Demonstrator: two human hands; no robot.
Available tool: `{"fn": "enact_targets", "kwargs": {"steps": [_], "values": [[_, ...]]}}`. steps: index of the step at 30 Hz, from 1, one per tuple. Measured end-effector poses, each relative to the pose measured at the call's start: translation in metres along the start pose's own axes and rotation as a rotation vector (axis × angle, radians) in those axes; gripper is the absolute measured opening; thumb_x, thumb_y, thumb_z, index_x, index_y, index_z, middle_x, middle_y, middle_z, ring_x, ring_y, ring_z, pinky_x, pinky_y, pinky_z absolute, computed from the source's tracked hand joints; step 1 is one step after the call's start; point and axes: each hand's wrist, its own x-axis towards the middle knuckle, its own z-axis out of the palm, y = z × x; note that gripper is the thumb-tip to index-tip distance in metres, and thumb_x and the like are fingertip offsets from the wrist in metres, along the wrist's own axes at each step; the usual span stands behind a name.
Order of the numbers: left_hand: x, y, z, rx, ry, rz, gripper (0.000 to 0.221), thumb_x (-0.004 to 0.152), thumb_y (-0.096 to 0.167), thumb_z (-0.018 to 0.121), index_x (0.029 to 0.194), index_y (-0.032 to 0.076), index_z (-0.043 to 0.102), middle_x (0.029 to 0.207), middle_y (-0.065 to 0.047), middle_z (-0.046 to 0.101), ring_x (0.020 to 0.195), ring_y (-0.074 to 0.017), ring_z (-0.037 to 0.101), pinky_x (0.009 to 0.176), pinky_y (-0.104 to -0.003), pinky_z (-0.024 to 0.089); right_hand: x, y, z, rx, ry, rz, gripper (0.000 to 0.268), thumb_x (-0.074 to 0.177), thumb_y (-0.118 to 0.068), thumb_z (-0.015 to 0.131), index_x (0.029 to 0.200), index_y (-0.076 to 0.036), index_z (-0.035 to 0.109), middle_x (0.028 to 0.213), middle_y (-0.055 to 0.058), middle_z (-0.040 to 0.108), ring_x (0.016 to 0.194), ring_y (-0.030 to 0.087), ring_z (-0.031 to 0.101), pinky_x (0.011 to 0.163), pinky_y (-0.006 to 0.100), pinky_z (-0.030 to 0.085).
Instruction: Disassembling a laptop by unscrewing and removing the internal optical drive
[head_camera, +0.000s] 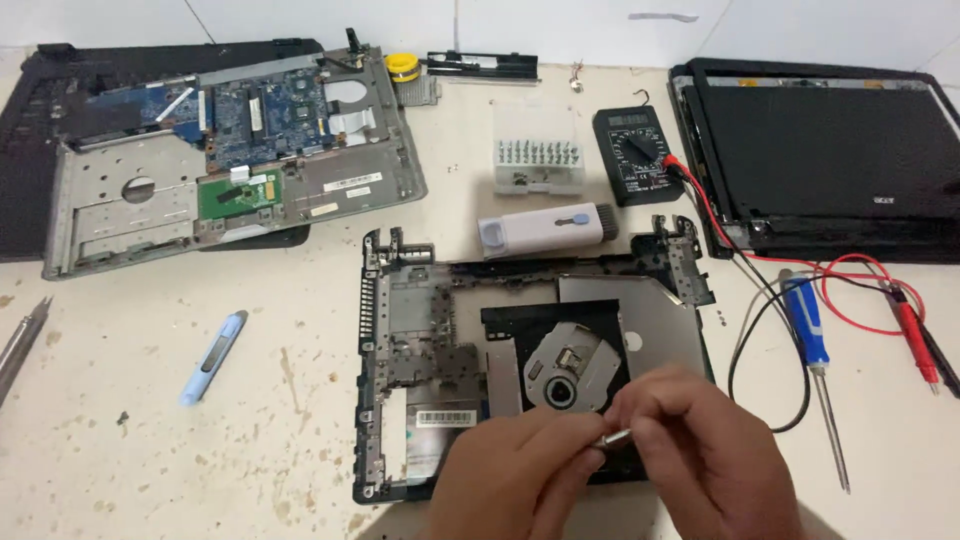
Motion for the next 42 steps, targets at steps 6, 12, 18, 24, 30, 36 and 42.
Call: {"fn": "enact_targets", "kwargs": {"steps": [6,12,18,24,30,36,42], "values": [[0.0,-0.001,0.001,-0.019,-0.028,-0.023,0.02,0.101,0.021,0.048,0.107,0.008,0.062,0.085,-0.008,0.065,0.067,-0.0275,0.063,0.058,-0.035,0.047,0.003,0.005,-0.008,-0.2,-0.101,-0.178,0.009,0.092,-0.019,0.056,0.09,-0.013,0.062,0.089,0.0,0.075,0.082,0.013,0.072,0.075,0.023,0.055],[-0.007,0.002,0.004,-0.286,-0.066,-0.183,0.031,0.103,0.035,0.042,0.102,0.011,0.061,0.082,-0.003,0.06,0.069,-0.0171,0.055,0.064,-0.029,0.044,-0.006,-0.009,0.008,0.165,0.069,0.004,0.008,0.077,-0.006,0.073,0.084,-0.008,0.071,0.078,0.008,0.072,0.067,0.013,0.066,0.056,0.019,0.049],[-0.013,-0.007,0.011,-0.314,-0.132,-0.222,0.039,0.104,0.042,0.034,0.104,0.012,0.06,0.087,-0.003,0.061,0.077,-0.0155,0.057,0.069,-0.029,0.045,-0.007,-0.006,0.011,0.206,0.092,-0.048,0.01,0.076,-0.003,0.073,0.086,-0.005,0.071,0.079,0.01,0.072,0.071,0.015,0.068,0.064,0.02,0.054],[-0.007,0.005,0.006,-0.428,-0.02,-0.181,0.032,0.105,0.033,0.04,0.106,0.008,0.06,0.085,-0.004,0.057,0.076,-0.0167,0.051,0.072,-0.029,0.041,-0.011,-0.006,0.012,0.235,0.096,-0.017,0.012,0.08,-0.002,0.07,0.092,-0.005,0.072,0.088,0.011,0.07,0.079,0.015,0.068,0.072,0.02,0.053],[-0.004,-0.005,0.001,-0.599,0.291,-0.277,0.022,0.098,0.019,0.056,0.103,0.006,0.073,0.097,-0.008,0.057,0.086,-0.0179,0.058,0.076,-0.029,0.049,0.002,-0.001,0.01,0.483,-0.325,0.436,0.061,0.081,-0.011,0.07,0.14,-0.01,0.052,0.128,0.007,0.076,0.113,0.017,0.075,0.096,0.034,0.057],[-0.004,-0.01,-0.001,-0.76,0.501,-0.511,0.015,0.085,0.007,0.069,0.091,-0.004,0.075,0.092,-0.015,0.076,0.088,-0.0269,0.078,0.077,-0.035,0.064,-0.006,0.026,0.003,0.957,0.017,0.371,0.043,0.073,0.012,0.063,0.115,0.003,0.064,0.094,0.024,0.066,0.064,0.029,0.06,0.056,0.034,0.047],[0.003,-0.002,0.002,-0.37,0.229,-0.299,0.02,0.079,0.016,0.08,0.098,0.016,0.077,0.094,-0.003,0.078,0.094,-0.0138,0.071,0.076,-0.023,0.055,-0.015,0.053,-0.013,1.133,0.21,0.382,0.032,0.092,-0.008,0.065,0.123,-0.003,0.059,0.111,0.03,0.068,0.099,0.029,0.064,0.074,0.026,0.052]]}}
